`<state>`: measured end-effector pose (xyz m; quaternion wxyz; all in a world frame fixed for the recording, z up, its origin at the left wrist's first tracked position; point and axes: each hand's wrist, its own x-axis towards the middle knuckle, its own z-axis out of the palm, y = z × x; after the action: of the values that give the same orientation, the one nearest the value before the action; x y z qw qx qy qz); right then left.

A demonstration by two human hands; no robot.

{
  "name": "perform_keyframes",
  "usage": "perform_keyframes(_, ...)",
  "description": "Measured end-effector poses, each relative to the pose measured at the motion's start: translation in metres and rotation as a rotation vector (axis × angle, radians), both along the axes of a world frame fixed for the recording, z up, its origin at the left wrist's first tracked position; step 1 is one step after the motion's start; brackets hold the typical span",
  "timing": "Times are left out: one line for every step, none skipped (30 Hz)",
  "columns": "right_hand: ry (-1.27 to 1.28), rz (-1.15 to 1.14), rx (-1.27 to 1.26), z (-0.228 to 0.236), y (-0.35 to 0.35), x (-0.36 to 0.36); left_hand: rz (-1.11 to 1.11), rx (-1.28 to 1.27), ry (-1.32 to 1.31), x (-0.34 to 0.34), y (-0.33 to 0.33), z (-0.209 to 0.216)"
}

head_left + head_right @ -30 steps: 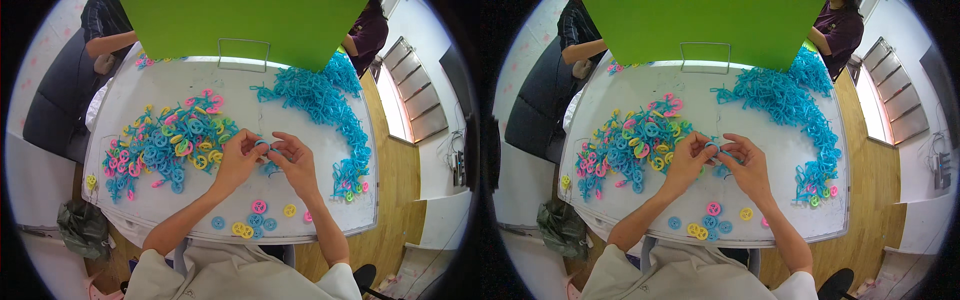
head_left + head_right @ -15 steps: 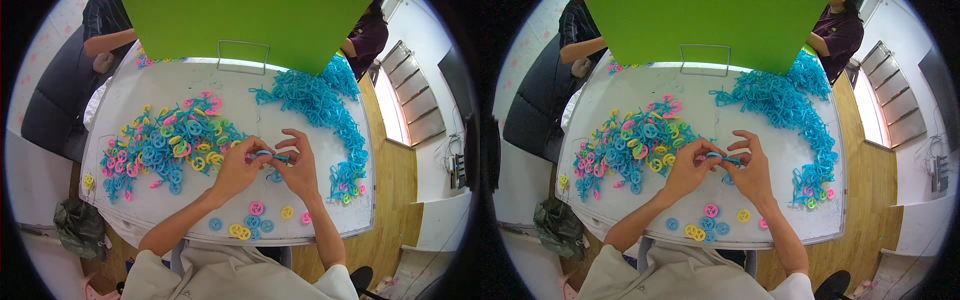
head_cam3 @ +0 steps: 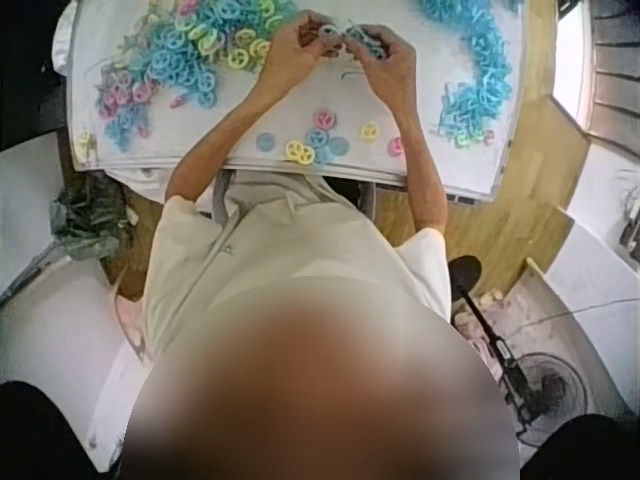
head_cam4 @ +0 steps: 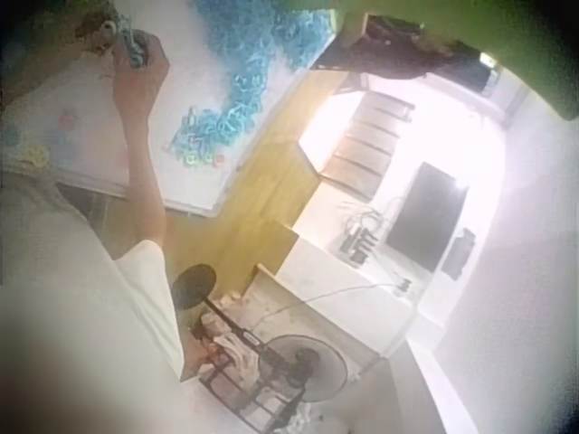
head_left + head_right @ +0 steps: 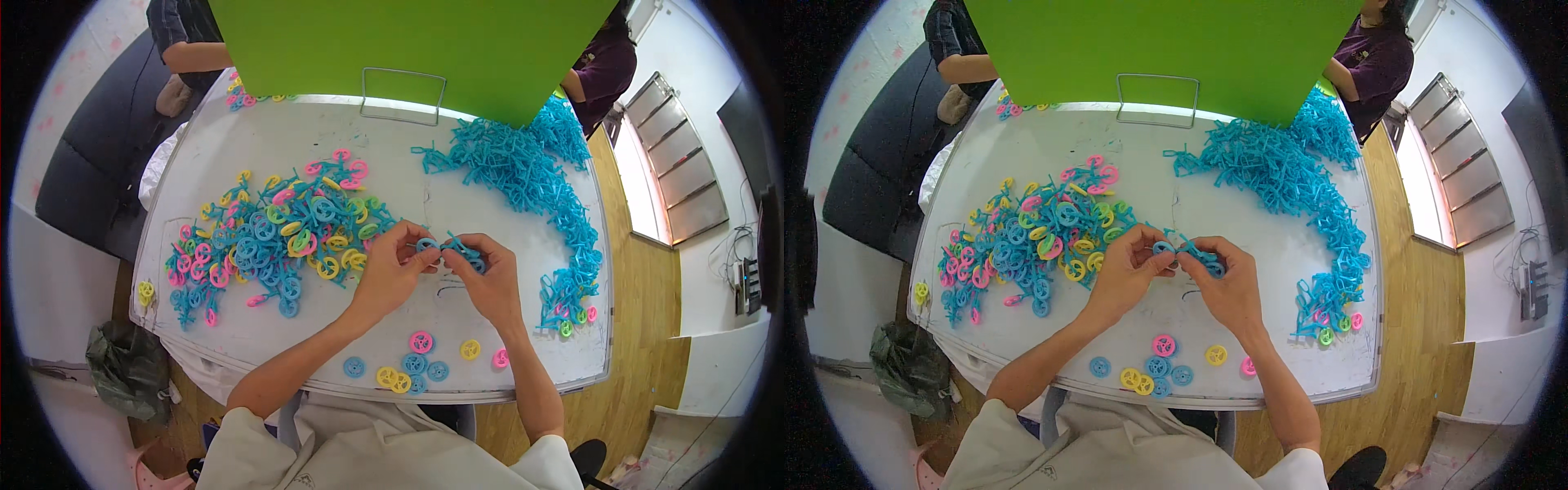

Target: Assembling colorful plastic toy gears by connecting them together at a workbench.

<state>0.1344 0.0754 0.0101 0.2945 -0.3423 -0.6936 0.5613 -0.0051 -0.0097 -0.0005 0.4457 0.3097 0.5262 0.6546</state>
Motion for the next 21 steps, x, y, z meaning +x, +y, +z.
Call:
perform_keyframes(0.000,0.002,0.001,0.000,-0.001,0.000,0.004,-0.008,0.037,0.000,0.000,0.001)
perform_keyframes(0.014,-0.007,-0.015,0.000,-0.001,-0.001,0.006,-0.007,0.037,-0.001,-0.001,0.000)
perform_keyframes(0.028,-0.015,-0.030,0.000,-0.002,-0.001,0.026,-0.012,0.179,-0.001,-0.001,-0.001)
perform_keyframes(0.028,-0.014,-0.029,0.000,-0.003,-0.001,0.046,-0.016,0.321,-0.002,-0.001,-0.002)
perform_keyframes(0.029,-0.025,-0.028,-0.001,-0.005,-0.003,0.047,-0.016,0.321,-0.001,-0.001,-0.004)
perform_keyframes(0.029,-0.035,-0.028,-0.001,-0.007,-0.004,0.072,-0.004,0.303,0.001,-0.001,-0.007)
perform_keyframes(0.029,-0.032,-0.028,0.000,-0.008,-0.005,0.099,0.007,0.285,0.002,-0.001,-0.009)
perform_keyframes(0.015,0.002,-0.076,0.003,-0.009,-0.006,0.102,0.006,0.286,0.000,-0.001,-0.011)
perform_keyframes(0.000,0.036,-0.123,0.006,-0.011,-0.007,0.157,0.040,0.373,-0.002,0.000,-0.012)
perform_keyframes(0.001,0.039,-0.123,0.006,-0.013,-0.008,0.210,0.075,0.462,-0.004,0.002,-0.010)
perform_keyframes(-0.043,0.072,-0.106,0.006,-0.019,-0.009,0.212,0.075,0.464,-0.006,0.002,-0.006)
perform_keyframes(-0.088,0.105,-0.089,0.005,-0.025,-0.010,0.131,0.039,0.261,-0.009,0.001,-0.001)
perform_keyframes(0.038,0.079,-0.137,-0.003,-0.031,-0.012,0.040,0.003,0.055,-0.010,0.000,0.005)
perform_keyframes(0.037,0.071,-0.137,-0.008,-0.028,-0.012,0.031,0.004,0.053,-0.009,-0.001,0.010)
perform_keyframes(0.087,-0.006,-0.042,-0.011,-0.025,-0.013,0.036,0.019,0.154,-0.008,-0.001,0.015)
perform_keyframes(0.140,-0.072,0.052,-0.013,-0.023,-0.015,0.052,0.032,0.258,-0.008,-0.002,0.018)
perform_keyframes(0.141,-0.071,0.051,-0.012,-0.021,-0.015,0.053,0.030,0.259,-0.008,-0.004,0.015)
perform_keyframes(0.193,-0.079,-0.034,-0.011,-0.017,-0.013,0.046,0.019,0.295,-0.008,-0.005,0.012)
perform_keyframes(0.245,-0.086,-0.116,-0.008,-0.014,-0.011,0.039,0.011,0.330,-0.008,-0.006,0.010)
perform_keyframes(0.244,-0.084,-0.114,-0.005,-0.014,-0.010,0.042,0.013,0.329,-0.005,-0.006,0.010)
perform_keyframes(0.203,-0.056,-0.090,-0.001,-0.014,-0.009,0.058,0.022,0.307,-0.001,-0.004,0.012)
